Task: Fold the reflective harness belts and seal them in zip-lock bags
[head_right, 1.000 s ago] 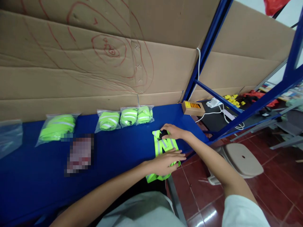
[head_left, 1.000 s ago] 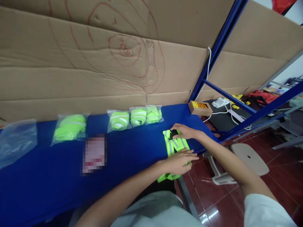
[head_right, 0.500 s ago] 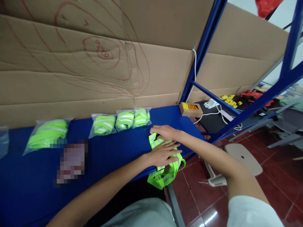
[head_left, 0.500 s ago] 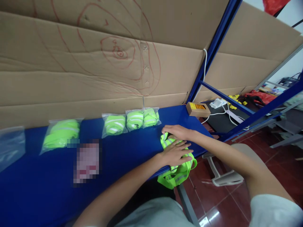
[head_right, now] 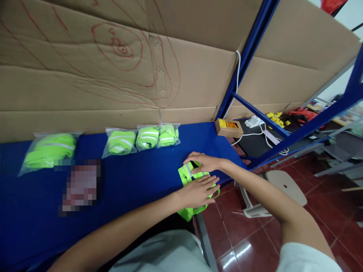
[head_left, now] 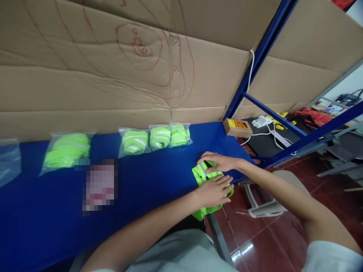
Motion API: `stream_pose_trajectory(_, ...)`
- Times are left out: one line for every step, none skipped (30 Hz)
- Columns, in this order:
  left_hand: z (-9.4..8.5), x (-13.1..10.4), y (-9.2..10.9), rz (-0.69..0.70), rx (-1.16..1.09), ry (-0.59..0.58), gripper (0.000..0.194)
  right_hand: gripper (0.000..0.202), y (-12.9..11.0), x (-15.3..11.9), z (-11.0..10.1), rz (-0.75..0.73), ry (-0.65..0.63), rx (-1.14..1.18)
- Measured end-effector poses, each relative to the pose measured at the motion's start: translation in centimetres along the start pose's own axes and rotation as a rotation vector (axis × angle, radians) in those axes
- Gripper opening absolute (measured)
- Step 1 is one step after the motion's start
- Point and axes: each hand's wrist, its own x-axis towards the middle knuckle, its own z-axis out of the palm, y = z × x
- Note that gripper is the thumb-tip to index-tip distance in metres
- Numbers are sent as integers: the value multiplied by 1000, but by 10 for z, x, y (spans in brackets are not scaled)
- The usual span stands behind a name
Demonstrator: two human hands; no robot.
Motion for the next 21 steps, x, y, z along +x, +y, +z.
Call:
stream_pose_trajectory(1, 0, 0, 10, 9, -1, 63, 61, 2, 3, 0, 21, 4, -71)
stream_pose_trajectory(1, 0, 0, 13, 15, -1, 63, 66, 4, 7, 0, 35, -4, -141)
stream_pose_trajectory(1, 0, 0, 16, 18, -3, 63, 66, 6, 10, 0, 39, -20, -193)
stream_pose_trajectory(1, 0, -1, 20, 19, -6, 63, 63, 8, 13, 0, 32, -39, -219)
stream_pose_trajectory(0, 0, -1, 24, 19, -10, 63, 59, 10, 16, 0, 17, -52, -220)
stream_pose_trajectory(-1, -1, -3, 29, 17, -16, 63, 55, 12, 19, 0, 3, -55, -208)
stream_pose_trajectory(-3, -1, -5, 35, 14, -22, 62, 54, 14, 22, 0, -8, -43, -195)
stream_pose_trajectory(-6, -2, -8, 42, 10, -28, 62, 53, 16, 25, 0, -13, -18, -187)
stream_pose_trajectory(-8, -3, -12, 48, 4, -33, 62, 54, 17, 28, 0, -14, 12, -186)
stream_pose_trajectory(-12, -4, -17, 53, -3, -36, 62, 55, 18, 31, -1, -11, 43, -191)
stream_pose_trajectory(-15, -5, -22, 55, -10, -38, 62, 56, 19, 35, -1, -4, 70, -198)
stream_pose_trajectory(-19, -6, -28, 55, -17, -38, 62, 56, 19, 38, -1, 3, 95, -203)
stream_pose_trajectory(-22, -8, -33, 51, -23, -36, 63, 57, 19, 42, -1, 10, 119, -205)
stream_pose_trajectory(-26, -9, -38, 46, -29, -32, 63, 57, 19, 46, -2, 16, 141, -203)
stream_pose_trajectory(-28, -11, -41, 39, -33, -26, 63, 57, 19, 49, -2, 23, 159, -196)
stream_pose_trajectory(-31, -13, -43, 32, -36, -16, 62, 57, 19, 52, -3, 28, 169, -183)
stream_pose_trajectory(-32, -15, -44, 25, -41, -4, 60, 57, 20, 55, -4, 33, 167, -164)
stream_pose_trajectory(-34, -17, -44, 18, -46, 10, 57, 58, 22, 57, -6, 37, 153, -137)
stream_pose_trajectory(-35, -20, -43, 9, -51, 25, 53, 59, 24, 60, -8, 43, 129, -106)
stream_pose_trajectory(-36, -23, -42, 2, -58, 40, 50, 59, 27, 62, -11, 53, 101, -71)
stream_pose_trajectory(-38, -27, -40, -1, -67, 54, 49, 59, 30, 64, -14, 68, 69, -36)
